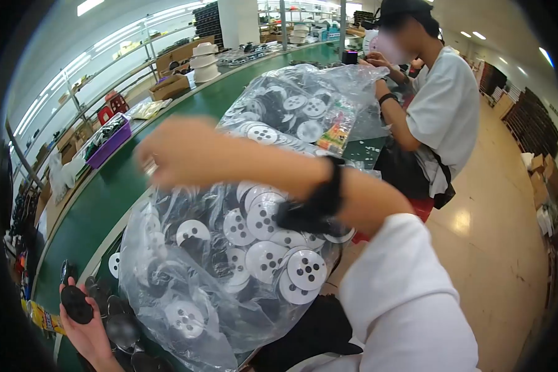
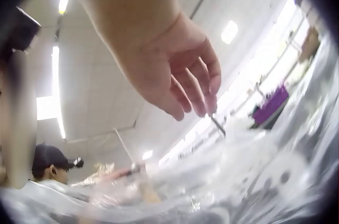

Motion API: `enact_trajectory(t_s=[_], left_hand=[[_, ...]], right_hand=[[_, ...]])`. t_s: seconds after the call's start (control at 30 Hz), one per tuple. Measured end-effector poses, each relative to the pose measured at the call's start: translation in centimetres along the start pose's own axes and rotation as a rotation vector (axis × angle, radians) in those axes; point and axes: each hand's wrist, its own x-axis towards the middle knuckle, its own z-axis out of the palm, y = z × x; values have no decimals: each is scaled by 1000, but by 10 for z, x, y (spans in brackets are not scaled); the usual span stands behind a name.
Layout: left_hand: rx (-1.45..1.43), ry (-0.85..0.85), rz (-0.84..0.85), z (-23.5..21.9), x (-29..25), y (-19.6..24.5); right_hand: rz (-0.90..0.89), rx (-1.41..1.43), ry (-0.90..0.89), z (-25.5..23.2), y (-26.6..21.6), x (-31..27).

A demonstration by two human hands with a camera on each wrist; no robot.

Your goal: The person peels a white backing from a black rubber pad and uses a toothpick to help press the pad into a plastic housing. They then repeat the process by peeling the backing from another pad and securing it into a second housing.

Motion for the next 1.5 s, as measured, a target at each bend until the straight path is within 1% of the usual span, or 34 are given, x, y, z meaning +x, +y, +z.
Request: enact_trajectory(t_s=[0.03,0.07,0.1,0.13,0.17,0.2,0.23,0.27,0.33,0.37,0.4,0.47,0.53,0.6,0.63,0.67,0.7,0.73,0.8,0.87,0.9,0.93,0.97,1.0,1.07,1.1,1.13,1.2,1.23,1.27,1.33,1.37,1.4,1.5], left_hand=[[48,-22,56,-5,3,-4],[43,-29,52,-11,5,-3],[-51,-166,-35,-18,6,1],[-141,-302,-125,-18,6,4],[-68,-340,-74,-9,1,4],[-65,-352,-78,-3,-4,4],[-47,-395,-36,2,-9,5],[-27,-437,6,9,-16,5],[13,-431,26,26,-34,-2],[33,-541,-65,28,-42,-5],[58,-648,-159,33,-51,-9],[124,-673,-346,52,-74,-18],[207,-754,-396,63,-86,-27],[245,-783,-381,75,-90,-26],[264,-812,-364,81,-91,-27],[270,-811,-361,91,-91,-25],[354,-887,-357,103,-90,-22],[436,-962,-352,116,-88,-20],[691,-979,-203,145,-92,-27],[718,-1047,-174,172,-93,-39],[717,-1049,-170,183,-88,-44],[759,-1151,-180,195,-82,-49],[797,-1259,-183,206,-77,-55],[790,-1275,-173,215,-78,-63],[843,-1300,-258,227,-83,-81],[845,-1349,-299,228,-83,-91],[838,-1354,-289,229,-83,-101],[725,-1384,-496,227,-84,-117],[673,-1422,-528,225,-83,-119],[673,-1426,-531,224,-85,-122],[724,-1347,-415,218,-89,-125],[727,-1349,-416,217,-90,-124],[758,-1317,-423,215,-91,-122],[790,-1248,-448,214,-96,-119]], right_hand=[[243,54,29,-31,16,-24],[279,-164,136,-58,45,-50],[477,-354,173,-84,80,-81],[543,-426,222,-106,117,-116],[630,-649,247,-119,138,-147],[719,-710,290,-125,144,-172],[810,-766,334,-123,147,-191],[823,-761,342,-117,154,-204],[1082,-108,532,-104,163,-223],[1039,46,608,-98,166,-226],[1049,60,615,-93,169,-226],[1012,265,944,-81,179,-223],[1040,281,955,-76,174,-223],[1005,351,821,-74,171,-227],[1004,358,823,-73,168,-230],[843,323,862,-69,163,-233],[680,286,898,-66,157,-236],[676,289,902,-65,150,-237],[525,204,906,-66,129,-235],[478,199,927,-75,106,-229],[431,198,947,-79,93,-224],[427,192,956,-82,76,-219],[341,185,935,-84,57,-212],[259,175,910,-85,39,-206],[203,313,889,-82,13,-196],[178,392,901,-80,3,-191],[170,382,901,-80,-4,-189],[107,274,821,-78,-11,-187],[96,191,894,-74,-12,-183],[99,188,897,-72,-9,-182],[88,-142,917,-66,-3,-183],[134,-393,870,-63,-1,-186],[135,-392,871,-61,2,-186],[102,-737,936,-50,11,-178]])
